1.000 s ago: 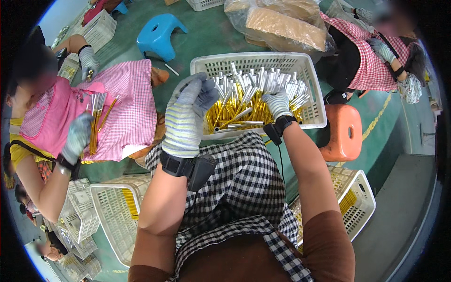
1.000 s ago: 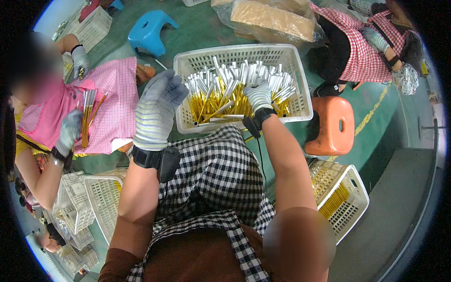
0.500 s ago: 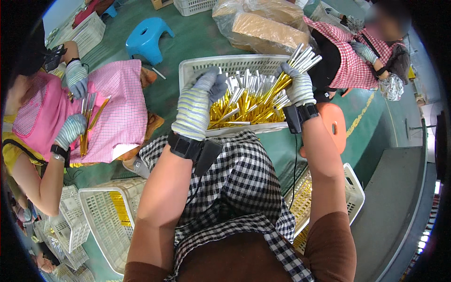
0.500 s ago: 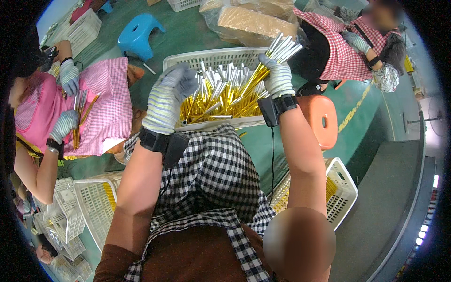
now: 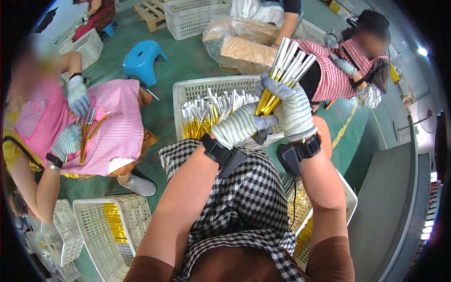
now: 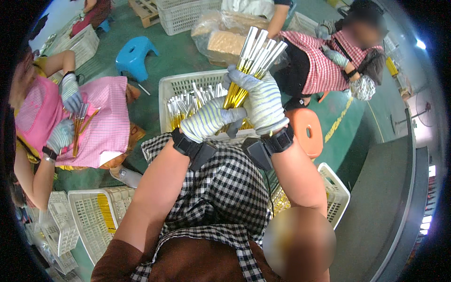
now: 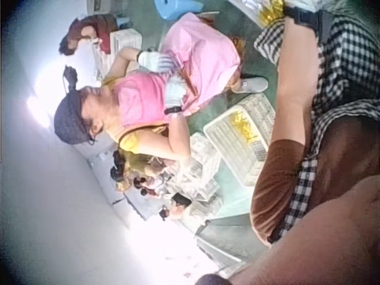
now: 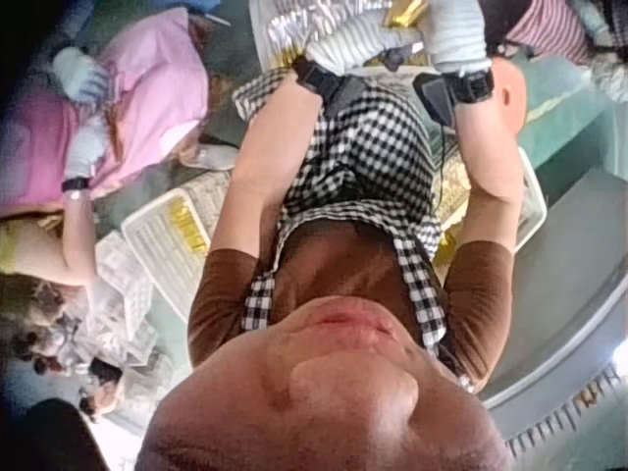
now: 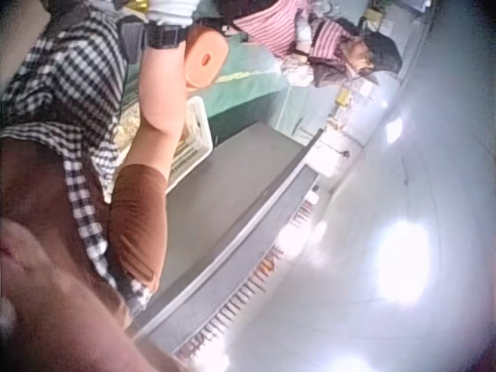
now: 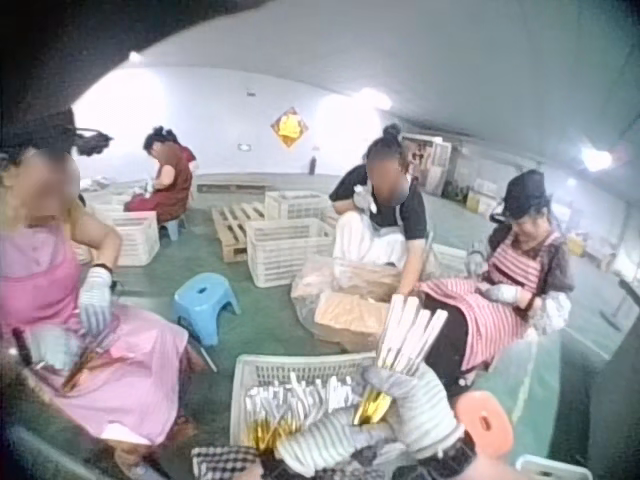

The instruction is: The recorder is arranging and sorting bundles of pen-like objects into baskets within a manufacturing facility.

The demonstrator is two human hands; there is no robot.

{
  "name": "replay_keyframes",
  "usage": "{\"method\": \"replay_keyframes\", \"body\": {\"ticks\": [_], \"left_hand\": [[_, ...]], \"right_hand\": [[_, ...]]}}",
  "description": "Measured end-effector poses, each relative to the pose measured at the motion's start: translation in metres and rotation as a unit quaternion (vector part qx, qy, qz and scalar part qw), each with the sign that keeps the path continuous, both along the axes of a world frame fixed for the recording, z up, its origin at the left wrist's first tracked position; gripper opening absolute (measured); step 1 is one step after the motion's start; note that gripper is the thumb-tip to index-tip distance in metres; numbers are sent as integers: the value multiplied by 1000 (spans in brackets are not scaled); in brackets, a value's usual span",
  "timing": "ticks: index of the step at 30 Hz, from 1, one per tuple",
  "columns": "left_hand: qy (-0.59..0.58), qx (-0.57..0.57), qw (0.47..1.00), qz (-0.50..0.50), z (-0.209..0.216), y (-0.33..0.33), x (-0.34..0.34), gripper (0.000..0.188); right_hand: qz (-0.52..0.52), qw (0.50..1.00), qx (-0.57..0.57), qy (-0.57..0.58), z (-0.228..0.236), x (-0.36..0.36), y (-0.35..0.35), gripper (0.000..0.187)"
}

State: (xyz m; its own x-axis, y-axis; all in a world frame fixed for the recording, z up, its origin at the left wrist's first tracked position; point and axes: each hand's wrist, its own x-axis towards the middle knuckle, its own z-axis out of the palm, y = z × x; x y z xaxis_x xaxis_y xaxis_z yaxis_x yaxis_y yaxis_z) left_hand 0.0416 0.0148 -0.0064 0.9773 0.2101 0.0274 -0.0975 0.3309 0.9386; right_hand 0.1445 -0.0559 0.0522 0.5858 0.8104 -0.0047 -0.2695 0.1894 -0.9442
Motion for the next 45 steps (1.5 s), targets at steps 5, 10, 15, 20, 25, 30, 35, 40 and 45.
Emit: {"method": "replay_keyframes", "body": {"ticks": [5,10,15,20,25,30,35,40,45], "left_hand": [[-4,-125,992,-18,39,-16,-34,24],[-26,-292,956,1,95,-63,-79,34],[65,-175,982,-19,96,-136,-162,40],[170,-200,965,-24,55,-174,-202,40],[163,-304,937,49,26,-181,-206,41],[51,-386,913,120,7,-170,-198,31],[-75,-347,896,267,-16,-165,-180,24],[-126,-353,881,288,-22,-174,-187,26],[-84,-374,880,280,-25,-172,-215,32]], "right_hand": [[125,982,140,3,35,-12,-11,55],[40,978,198,-58,69,-28,-31,74],[252,922,280,92,63,-58,-54,72],[429,890,142,-61,6,-101,-83,73],[334,932,51,133,-45,-137,-101,40],[288,956,-21,44,-49,-135,-125,49],[281,947,-101,-119,-52,-147,-167,56],[309,938,-59,-143,-65,-168,-183,72],[291,847,-162,-414,-57,-169,-195,66]]}}
